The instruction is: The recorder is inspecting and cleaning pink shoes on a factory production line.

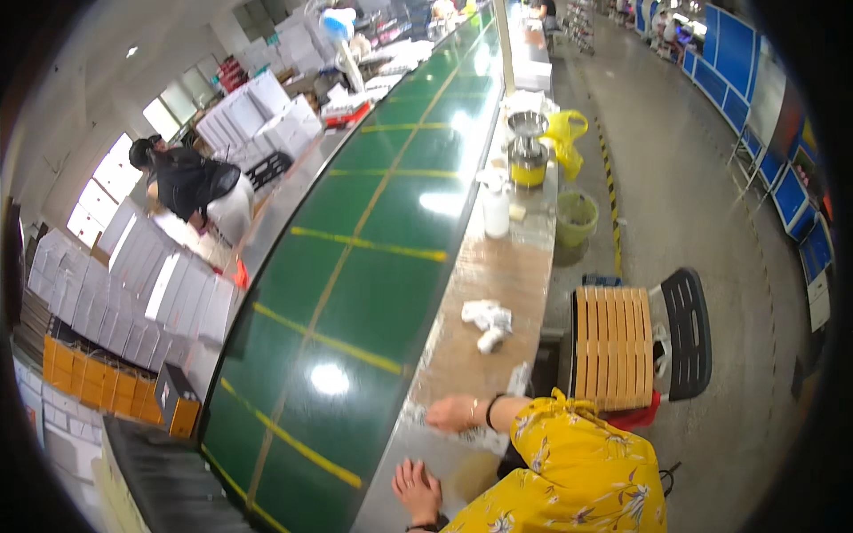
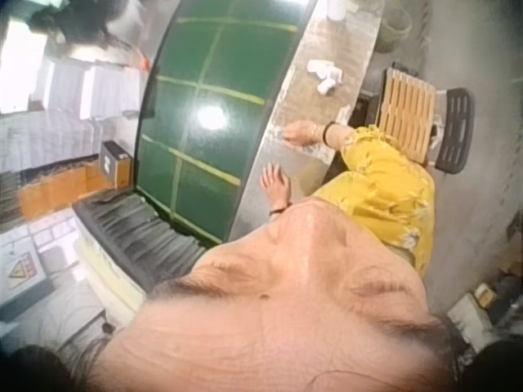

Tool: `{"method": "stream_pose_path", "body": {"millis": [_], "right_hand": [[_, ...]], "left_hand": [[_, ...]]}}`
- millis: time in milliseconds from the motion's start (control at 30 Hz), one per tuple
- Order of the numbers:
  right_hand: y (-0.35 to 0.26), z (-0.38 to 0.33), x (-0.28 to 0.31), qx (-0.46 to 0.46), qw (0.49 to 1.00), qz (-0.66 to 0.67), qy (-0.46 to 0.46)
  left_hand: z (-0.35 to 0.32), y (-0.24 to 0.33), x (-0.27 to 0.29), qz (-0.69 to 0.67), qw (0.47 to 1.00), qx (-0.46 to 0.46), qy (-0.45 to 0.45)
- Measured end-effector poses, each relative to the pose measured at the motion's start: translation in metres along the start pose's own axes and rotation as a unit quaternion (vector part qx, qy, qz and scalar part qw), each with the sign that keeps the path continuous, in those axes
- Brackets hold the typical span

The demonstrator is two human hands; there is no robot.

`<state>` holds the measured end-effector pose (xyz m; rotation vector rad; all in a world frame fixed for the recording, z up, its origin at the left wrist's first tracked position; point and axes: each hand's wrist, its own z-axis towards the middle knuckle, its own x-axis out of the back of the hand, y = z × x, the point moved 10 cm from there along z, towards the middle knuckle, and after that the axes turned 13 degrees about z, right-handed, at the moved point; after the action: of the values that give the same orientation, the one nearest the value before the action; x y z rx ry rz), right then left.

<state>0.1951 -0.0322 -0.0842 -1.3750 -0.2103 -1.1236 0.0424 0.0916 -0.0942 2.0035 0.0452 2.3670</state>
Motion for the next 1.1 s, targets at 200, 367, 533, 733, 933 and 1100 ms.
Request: {"method": "stream_pose_path", "body": {"millis": [200,367,533,733,933,1100], "right_hand": [[-0.020,-0.002,0.004,-0.030,0.998,-0.050,0.033],[-0.045,-0.062,0.010,-0.153,0.954,0.048,0.253],[-0.077,-0.176,0.015,-0.149,0.931,0.095,0.318],[0.012,-0.354,0.075,-0.364,0.848,-0.088,0.374],[0.072,-0.464,0.083,-0.440,0.835,-0.172,0.282],[0.071,-0.469,0.072,-0.410,0.853,-0.172,0.274]], "left_hand": [[-0.001,0.007,0.016,0.007,0.999,0.047,-0.004],[-0.007,0.009,0.013,0.011,0.998,0.056,-0.008],[-0.007,0.007,0.009,0.034,0.997,0.065,0.011],[0.001,0.014,0.004,0.047,0.997,0.043,0.037],[0.007,0.015,0.000,0.053,0.997,0.045,0.026],[0.001,0.015,-0.003,0.080,0.996,0.024,0.028]]}}
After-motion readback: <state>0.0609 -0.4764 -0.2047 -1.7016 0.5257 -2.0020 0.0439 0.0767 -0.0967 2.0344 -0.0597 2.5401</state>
